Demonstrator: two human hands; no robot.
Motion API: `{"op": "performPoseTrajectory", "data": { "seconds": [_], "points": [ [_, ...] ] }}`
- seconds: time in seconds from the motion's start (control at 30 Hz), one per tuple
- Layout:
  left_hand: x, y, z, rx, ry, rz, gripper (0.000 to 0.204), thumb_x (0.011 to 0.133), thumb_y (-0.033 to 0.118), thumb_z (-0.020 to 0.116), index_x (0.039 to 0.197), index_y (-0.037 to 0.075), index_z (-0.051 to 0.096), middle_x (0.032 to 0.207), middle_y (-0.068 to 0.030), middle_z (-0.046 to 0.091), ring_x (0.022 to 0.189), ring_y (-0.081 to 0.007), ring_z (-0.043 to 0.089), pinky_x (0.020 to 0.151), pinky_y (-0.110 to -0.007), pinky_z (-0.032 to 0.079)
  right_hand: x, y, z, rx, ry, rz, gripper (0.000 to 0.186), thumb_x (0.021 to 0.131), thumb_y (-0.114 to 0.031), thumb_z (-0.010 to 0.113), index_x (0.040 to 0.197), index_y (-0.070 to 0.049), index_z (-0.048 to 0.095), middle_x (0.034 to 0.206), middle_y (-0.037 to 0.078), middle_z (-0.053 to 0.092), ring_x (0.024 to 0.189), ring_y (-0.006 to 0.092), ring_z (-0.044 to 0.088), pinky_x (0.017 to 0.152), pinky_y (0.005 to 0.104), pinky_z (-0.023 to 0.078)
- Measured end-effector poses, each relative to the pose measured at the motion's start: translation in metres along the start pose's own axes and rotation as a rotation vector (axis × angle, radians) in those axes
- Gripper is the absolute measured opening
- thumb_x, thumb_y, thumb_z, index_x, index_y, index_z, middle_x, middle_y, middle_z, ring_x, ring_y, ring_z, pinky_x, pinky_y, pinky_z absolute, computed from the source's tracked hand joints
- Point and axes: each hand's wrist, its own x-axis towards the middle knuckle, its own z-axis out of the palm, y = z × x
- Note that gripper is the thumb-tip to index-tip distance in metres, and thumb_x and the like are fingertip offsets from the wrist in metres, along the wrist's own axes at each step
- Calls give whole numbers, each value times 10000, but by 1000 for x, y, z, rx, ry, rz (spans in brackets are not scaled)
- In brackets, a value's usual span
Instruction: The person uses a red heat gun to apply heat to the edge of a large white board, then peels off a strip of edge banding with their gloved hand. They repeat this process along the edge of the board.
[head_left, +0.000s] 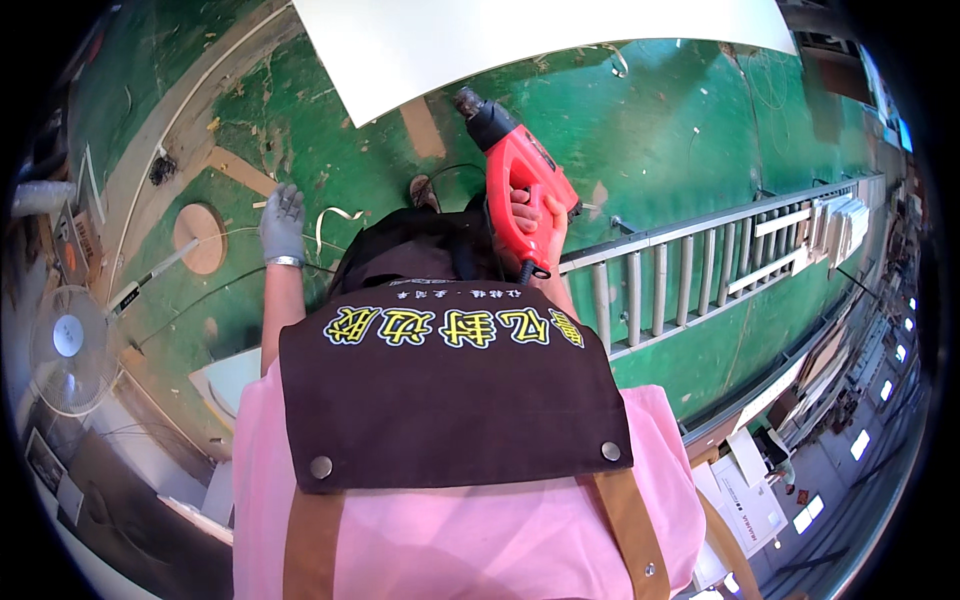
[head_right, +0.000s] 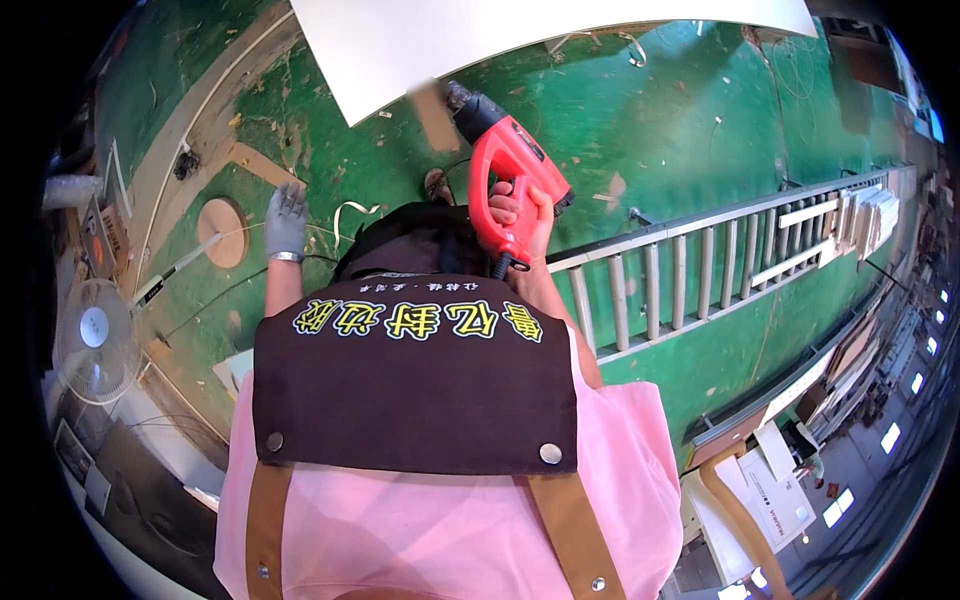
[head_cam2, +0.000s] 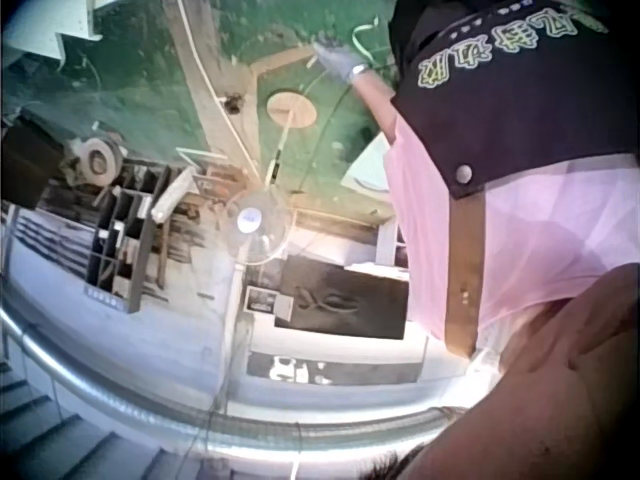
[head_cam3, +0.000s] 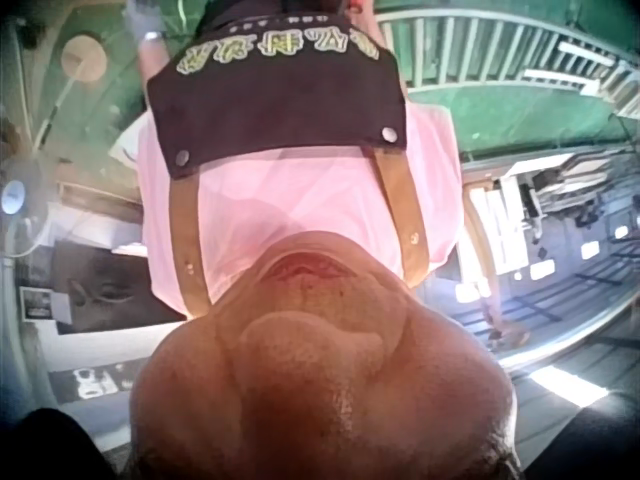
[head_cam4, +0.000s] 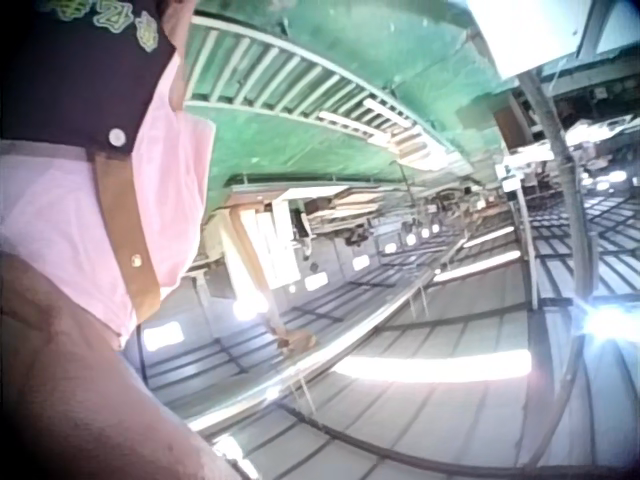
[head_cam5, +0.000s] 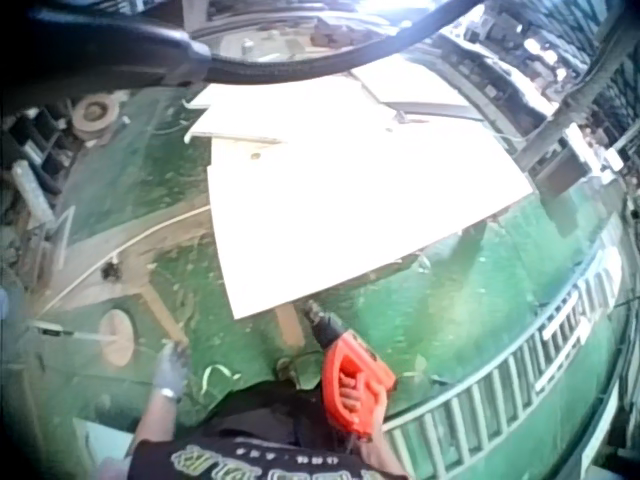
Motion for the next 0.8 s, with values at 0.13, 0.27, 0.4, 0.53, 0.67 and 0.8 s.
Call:
{"op": "performPoseTrajectory", "data": {
  "seconds": [0.13, 0.27, 0.4, 0.53, 0.67, 0.8],
  "points": [
    [-4, -1, -6, -17, -10, 9, 386, 952, 281, 420, 1291, 100, 457, 1287, -63, 506, 1130, -197, 508, 925, -337, 407, 1, 8, -10, 1, 40, 58, 292, 791, -266, 584, 927, -31, 476, 656, -6, 456, 577, 132, 456, 559, 239, 440],
    [-5, -7, -17, -37, 6, 11, 386, 951, 286, 419, 1286, 99, 465, 1275, -64, 514, 1126, -199, 511, 931, -338, 407, 3, 14, -11, -5, 93, 119, 292, 790, -262, 585, 928, -28, 476, 656, -3, 458, 579, 132, 458, 561, 241, 439],
    [-4, -11, -28, -75, 34, 27, 398, 926, 307, 477, 1260, 91, 494, 1202, -64, 553, 1047, -184, 537, 895, -324, 410, 8, 27, -18, -11, 127, 149, 299, 793, -263, 592, 928, -22, 477, 654, 1, 459, 573, 130, 455, 564, 239, 435],
    [-6, -12, -38, -112, 53, 31, 385, 913, 302, 514, 1233, 89, 516, 1148, -65, 580, 982, -170, 554, 864, -315, 419, 12, 37, -21, 3, 143, 168, 295, 793, -259, 602, 920, -21, 481, 655, 3, 464, 568, 126, 453, 564, 233, 432],
    [-6, -11, -47, -111, 69, 33, 371, 914, 297, 513, 1221, 89, 524, 1136, -68, 583, 980, -171, 556, 861, -315, 423, 15, 43, -24, 16, 147, 183, 291, 790, -254, 607, 918, -25, 480, 655, -1, 462, 569, 122, 453, 563, 229, 432],
    [-4, -12, -50, -126, 75, 26, 378, 917, 298, 511, 1230, 85, 518, 1141, -66, 583, 988, -174, 557, 864, -314, 422, 15, 46, -25, 26, 155, 178, 295, 783, -251, 616, 917, -28, 478, 652, -4, 459, 567, 121, 451, 564, 228, 434]
  ]
}}
